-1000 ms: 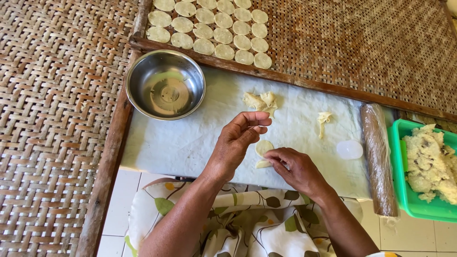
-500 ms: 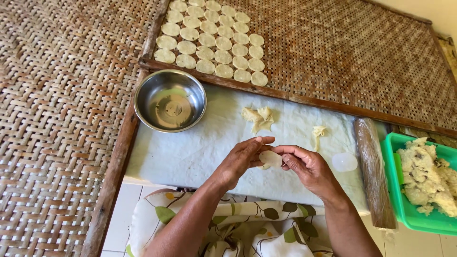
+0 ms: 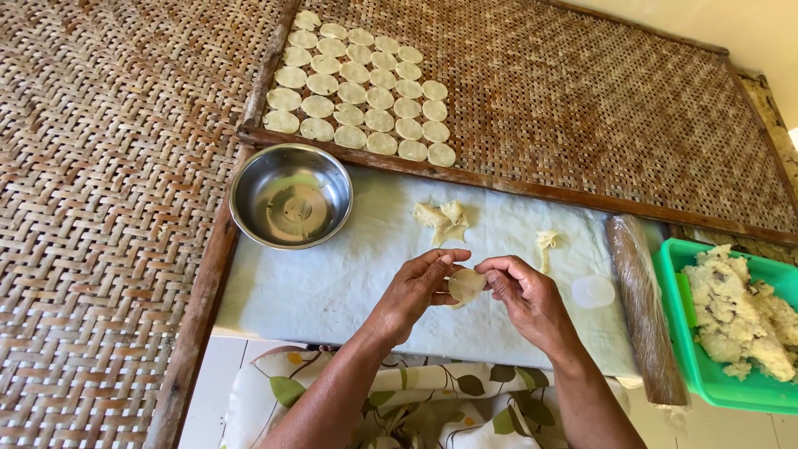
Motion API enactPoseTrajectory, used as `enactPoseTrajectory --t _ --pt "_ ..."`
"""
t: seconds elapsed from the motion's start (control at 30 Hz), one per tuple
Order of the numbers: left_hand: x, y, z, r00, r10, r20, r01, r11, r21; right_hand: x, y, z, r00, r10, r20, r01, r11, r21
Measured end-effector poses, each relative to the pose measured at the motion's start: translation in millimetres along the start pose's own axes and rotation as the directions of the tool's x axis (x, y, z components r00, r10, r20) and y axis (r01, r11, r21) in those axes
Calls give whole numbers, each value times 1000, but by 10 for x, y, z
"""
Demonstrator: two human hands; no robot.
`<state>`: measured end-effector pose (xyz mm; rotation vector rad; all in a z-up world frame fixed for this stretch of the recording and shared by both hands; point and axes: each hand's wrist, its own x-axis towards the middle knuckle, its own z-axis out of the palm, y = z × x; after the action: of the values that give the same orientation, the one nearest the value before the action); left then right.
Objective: Cutting small circles from a sheet of dough and arranging them on a large woven tray for drying or further processing.
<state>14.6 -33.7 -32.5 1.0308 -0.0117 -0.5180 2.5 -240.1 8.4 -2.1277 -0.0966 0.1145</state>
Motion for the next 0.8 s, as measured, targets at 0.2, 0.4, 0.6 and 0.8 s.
enactPoseTrajectory --t 0.2,0.4,0.6,0.8 --pt "-32 92 0 999 35 -33 -38 997 -68 14 -78 102 994 97 47 -107 938 330" --pt "-61 183 56 995 62 -80 -75 982 -173 86 194 235 980 155 123 -197 699 688" --pt "-41 153 65 993 84 -87 -101 973 -206 157 157 265 985 168 -46 -105 785 611" --pt "-58 236 42 998 20 -54 -33 967 -252 244 81 130 995 94 16 -86 811 578"
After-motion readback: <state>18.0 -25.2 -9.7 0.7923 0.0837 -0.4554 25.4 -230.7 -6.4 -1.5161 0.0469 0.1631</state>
